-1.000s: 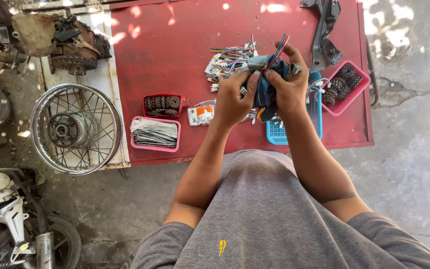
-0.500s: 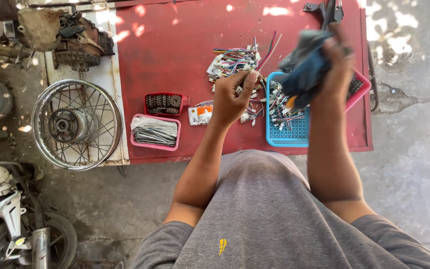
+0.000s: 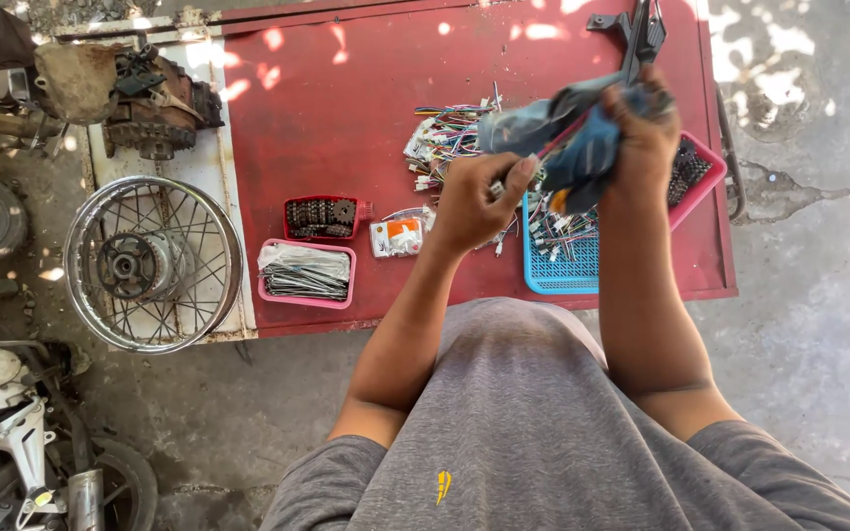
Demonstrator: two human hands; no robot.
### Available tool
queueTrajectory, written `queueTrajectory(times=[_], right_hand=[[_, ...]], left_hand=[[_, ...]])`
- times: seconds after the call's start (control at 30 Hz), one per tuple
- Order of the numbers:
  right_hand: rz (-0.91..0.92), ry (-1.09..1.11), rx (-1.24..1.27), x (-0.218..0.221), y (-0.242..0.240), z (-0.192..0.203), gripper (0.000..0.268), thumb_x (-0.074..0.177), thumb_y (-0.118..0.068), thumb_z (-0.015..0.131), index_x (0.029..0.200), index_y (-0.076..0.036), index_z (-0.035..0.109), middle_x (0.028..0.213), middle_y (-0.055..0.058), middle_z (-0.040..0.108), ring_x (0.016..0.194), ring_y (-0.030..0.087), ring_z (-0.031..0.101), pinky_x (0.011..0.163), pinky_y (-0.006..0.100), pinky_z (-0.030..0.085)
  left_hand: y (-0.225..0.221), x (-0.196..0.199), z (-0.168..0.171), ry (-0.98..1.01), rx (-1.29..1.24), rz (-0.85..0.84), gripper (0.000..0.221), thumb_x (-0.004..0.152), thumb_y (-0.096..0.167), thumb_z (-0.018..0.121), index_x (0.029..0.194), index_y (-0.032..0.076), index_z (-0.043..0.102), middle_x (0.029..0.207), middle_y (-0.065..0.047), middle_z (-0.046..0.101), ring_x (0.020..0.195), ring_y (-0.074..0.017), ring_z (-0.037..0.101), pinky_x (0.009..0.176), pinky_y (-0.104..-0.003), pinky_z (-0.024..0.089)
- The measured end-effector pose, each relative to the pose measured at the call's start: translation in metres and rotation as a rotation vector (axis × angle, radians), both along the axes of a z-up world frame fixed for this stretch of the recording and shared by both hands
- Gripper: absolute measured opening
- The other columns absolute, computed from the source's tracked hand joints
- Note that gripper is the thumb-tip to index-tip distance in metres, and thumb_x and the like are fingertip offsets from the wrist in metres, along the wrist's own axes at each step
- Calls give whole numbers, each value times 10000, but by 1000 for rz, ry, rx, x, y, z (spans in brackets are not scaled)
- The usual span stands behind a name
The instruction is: Cleaning motorcycle wire harnesses and connectors using a cloth.
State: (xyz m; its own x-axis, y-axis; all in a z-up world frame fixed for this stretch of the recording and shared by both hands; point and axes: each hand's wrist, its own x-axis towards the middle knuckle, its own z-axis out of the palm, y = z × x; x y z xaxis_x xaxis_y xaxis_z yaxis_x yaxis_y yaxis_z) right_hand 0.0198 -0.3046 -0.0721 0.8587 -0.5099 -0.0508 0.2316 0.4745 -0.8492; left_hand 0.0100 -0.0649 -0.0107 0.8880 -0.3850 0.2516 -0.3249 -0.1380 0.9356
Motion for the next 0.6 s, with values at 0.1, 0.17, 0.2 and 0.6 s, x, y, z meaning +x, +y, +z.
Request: queueTrajectory(times=[0.1,0.17,0.2,0.6], right_hand=[[-146,29,380,3,-23,45,456,962,-142,742,1364,-32,557,1085,152,712,978,291,718,875,441,642],[-68,70,398,-7,-13,51,481,965,-239,715,1350,13,574,1108,168,724,992,300,736,880,444,648],[15,108,414,-11,-8,54,546,967,-335,686,1336,57,593,1131,183,735,1006,309,754,886,446,654],[198,103,284,-16,71,40,349,957,56,732,1245,-50,566,1057,93,707,933,204,719,845,324,611]], left_hand=[[11,5,-6,32,-142,-22,390,1081,293,581,834,17,703,687,-47,660,626,-87,593,588,-309,471],[10,7,-2,71,-165,5,387,1086,294,569,865,14,719,701,-33,670,639,-82,584,585,-306,459],[10,9,0,107,-188,35,387,1091,296,558,896,12,735,715,-19,681,651,-77,575,582,-303,447],[-11,10,23,-121,60,111,314,1061,269,611,905,10,698,769,-154,686,657,-292,658,627,-389,482]])
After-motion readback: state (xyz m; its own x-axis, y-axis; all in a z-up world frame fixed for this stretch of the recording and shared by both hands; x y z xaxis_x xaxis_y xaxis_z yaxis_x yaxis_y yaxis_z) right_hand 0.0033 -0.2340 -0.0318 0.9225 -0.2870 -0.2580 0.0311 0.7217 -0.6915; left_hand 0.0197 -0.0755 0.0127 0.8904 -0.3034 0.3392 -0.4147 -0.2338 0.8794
